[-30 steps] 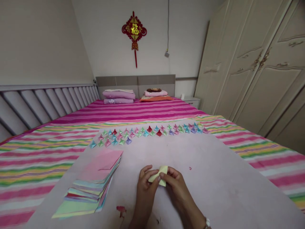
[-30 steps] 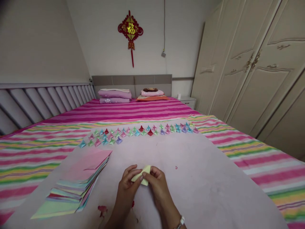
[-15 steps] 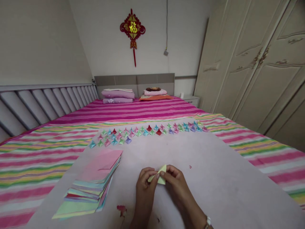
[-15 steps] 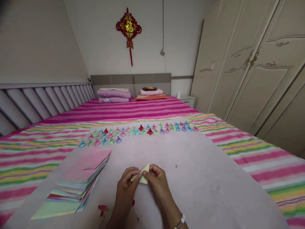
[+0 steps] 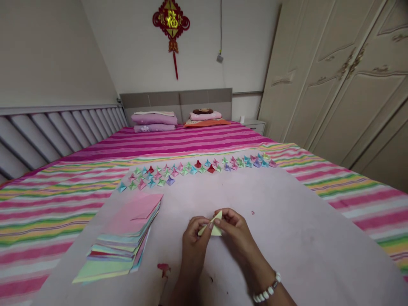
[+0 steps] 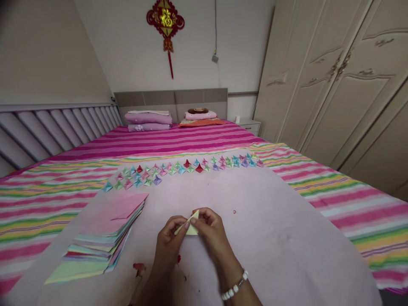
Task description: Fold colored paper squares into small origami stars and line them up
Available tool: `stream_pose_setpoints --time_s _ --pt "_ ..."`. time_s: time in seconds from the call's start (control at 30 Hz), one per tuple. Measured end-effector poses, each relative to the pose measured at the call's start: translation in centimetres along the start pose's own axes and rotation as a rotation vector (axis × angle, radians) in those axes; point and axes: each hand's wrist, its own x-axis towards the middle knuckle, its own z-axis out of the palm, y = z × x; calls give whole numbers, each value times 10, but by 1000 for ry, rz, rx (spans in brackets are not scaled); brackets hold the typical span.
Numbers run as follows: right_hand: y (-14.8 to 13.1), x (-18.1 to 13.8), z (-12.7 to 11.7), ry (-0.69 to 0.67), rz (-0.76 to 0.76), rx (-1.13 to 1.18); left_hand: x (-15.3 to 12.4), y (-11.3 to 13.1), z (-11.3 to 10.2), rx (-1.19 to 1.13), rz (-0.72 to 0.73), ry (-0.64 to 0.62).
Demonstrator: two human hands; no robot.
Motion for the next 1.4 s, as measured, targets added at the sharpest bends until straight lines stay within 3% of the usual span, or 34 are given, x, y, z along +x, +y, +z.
stream_pose_setpoints --time_s 0.13,0.33,0.5,0.9,1.13,1.27,1.4 --pt "-1 -1 1 -3 4 -23 -2 5 2 -50 -131 9" --pt "-3 -3 3 -58 31 -31 -2 9 3 -66 -101 34" --pt "-2 -5 1 -60 26 -38 -2 11 0 3 -97 -48" --pt "1 -3 5 28 15 -29 -4 8 -1 25 -198 -13" --pt "0 -6 3 -139 131 -9 -3 7 -3 -136 -254 -5" --pt "-1 -5 4 -66 115 11 -4 11 1 -218 -308 -27" --pt "-2 -4 5 -37 94 41 -4 10 2 -181 -267 10"
